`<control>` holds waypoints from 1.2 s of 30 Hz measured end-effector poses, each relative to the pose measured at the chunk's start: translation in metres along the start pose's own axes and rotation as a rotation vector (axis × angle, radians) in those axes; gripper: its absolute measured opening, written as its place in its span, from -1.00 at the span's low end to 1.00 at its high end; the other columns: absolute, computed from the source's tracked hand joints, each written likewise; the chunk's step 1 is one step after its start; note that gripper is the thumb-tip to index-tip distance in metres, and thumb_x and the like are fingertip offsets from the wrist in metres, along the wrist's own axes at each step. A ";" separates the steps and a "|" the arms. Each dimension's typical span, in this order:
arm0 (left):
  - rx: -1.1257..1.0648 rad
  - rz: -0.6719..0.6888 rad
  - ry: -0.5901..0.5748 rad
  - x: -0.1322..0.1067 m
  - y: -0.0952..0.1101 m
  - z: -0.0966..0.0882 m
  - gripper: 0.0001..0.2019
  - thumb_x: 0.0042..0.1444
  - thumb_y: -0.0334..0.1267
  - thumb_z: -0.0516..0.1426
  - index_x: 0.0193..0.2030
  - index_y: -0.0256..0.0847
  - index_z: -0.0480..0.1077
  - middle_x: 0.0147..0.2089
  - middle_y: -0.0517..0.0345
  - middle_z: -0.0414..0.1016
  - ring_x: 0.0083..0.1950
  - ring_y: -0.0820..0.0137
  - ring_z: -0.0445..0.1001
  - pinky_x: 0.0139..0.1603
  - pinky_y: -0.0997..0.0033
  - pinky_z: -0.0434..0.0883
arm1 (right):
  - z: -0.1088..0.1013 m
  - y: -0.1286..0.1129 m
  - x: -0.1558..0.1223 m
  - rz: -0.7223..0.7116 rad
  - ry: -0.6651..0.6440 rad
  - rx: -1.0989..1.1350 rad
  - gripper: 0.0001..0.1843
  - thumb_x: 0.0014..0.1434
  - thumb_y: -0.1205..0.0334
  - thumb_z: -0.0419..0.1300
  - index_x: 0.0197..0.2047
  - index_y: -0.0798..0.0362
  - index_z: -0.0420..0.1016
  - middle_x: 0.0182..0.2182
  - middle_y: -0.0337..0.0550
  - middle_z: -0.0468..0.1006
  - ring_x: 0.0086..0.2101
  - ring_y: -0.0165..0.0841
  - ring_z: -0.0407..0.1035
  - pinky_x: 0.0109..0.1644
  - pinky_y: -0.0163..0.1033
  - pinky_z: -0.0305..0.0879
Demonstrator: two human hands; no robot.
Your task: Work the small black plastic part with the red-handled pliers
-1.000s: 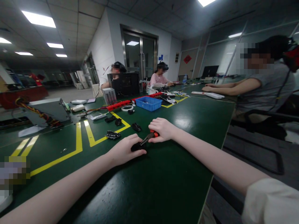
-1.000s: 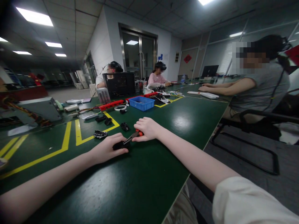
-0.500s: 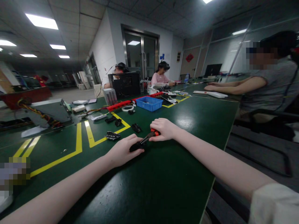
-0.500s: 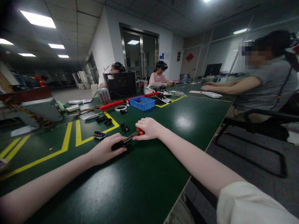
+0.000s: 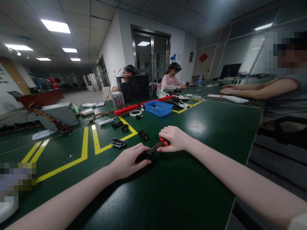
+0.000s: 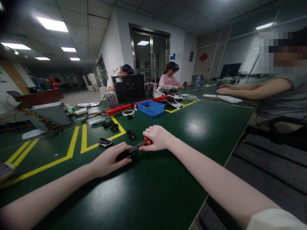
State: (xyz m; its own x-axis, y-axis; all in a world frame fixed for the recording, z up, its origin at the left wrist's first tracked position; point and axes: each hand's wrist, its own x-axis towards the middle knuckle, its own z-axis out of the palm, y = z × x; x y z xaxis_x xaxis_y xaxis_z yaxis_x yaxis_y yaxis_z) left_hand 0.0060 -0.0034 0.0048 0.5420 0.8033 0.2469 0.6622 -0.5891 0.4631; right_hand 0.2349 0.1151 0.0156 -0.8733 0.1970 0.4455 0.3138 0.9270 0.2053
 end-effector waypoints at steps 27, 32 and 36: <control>0.013 -0.037 0.006 0.002 0.000 0.001 -0.69 0.26 -0.17 0.03 0.12 -0.15 0.27 -0.08 0.04 0.42 -0.12 0.28 0.45 -0.06 0.28 0.39 | -0.003 0.002 0.000 0.074 -0.103 -0.015 -0.43 0.11 -0.33 0.06 -0.44 0.08 0.27 -0.45 -0.16 0.38 -0.38 -0.33 0.22 -0.30 -0.26 -0.04; 0.016 -0.049 0.010 0.003 0.001 0.000 -0.71 0.27 -0.18 0.02 0.10 -0.16 0.28 -0.08 0.05 0.42 -0.12 0.28 0.45 -0.05 0.27 0.38 | -0.002 -0.001 0.001 0.113 -0.114 -0.031 -0.43 0.09 -0.34 0.08 -0.43 0.07 0.28 -0.43 -0.16 0.40 -0.38 -0.33 0.24 -0.32 -0.27 -0.06; 0.020 -0.048 0.013 0.003 0.001 0.000 -0.72 0.28 -0.18 0.02 0.08 -0.17 0.29 -0.08 0.06 0.42 -0.13 0.29 0.45 -0.06 0.29 0.38 | -0.001 -0.002 0.002 0.116 -0.117 -0.044 -0.44 0.11 -0.33 0.05 -0.43 0.07 0.28 -0.44 -0.16 0.40 -0.38 -0.33 0.24 -0.31 -0.26 -0.05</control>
State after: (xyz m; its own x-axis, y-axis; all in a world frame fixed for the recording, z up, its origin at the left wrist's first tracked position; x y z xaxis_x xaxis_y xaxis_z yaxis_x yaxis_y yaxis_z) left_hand 0.0080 -0.0020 0.0061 0.5030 0.8315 0.2359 0.6972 -0.5517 0.4578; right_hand 0.2334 0.1137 0.0169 -0.8671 0.3399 0.3642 0.4285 0.8817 0.1973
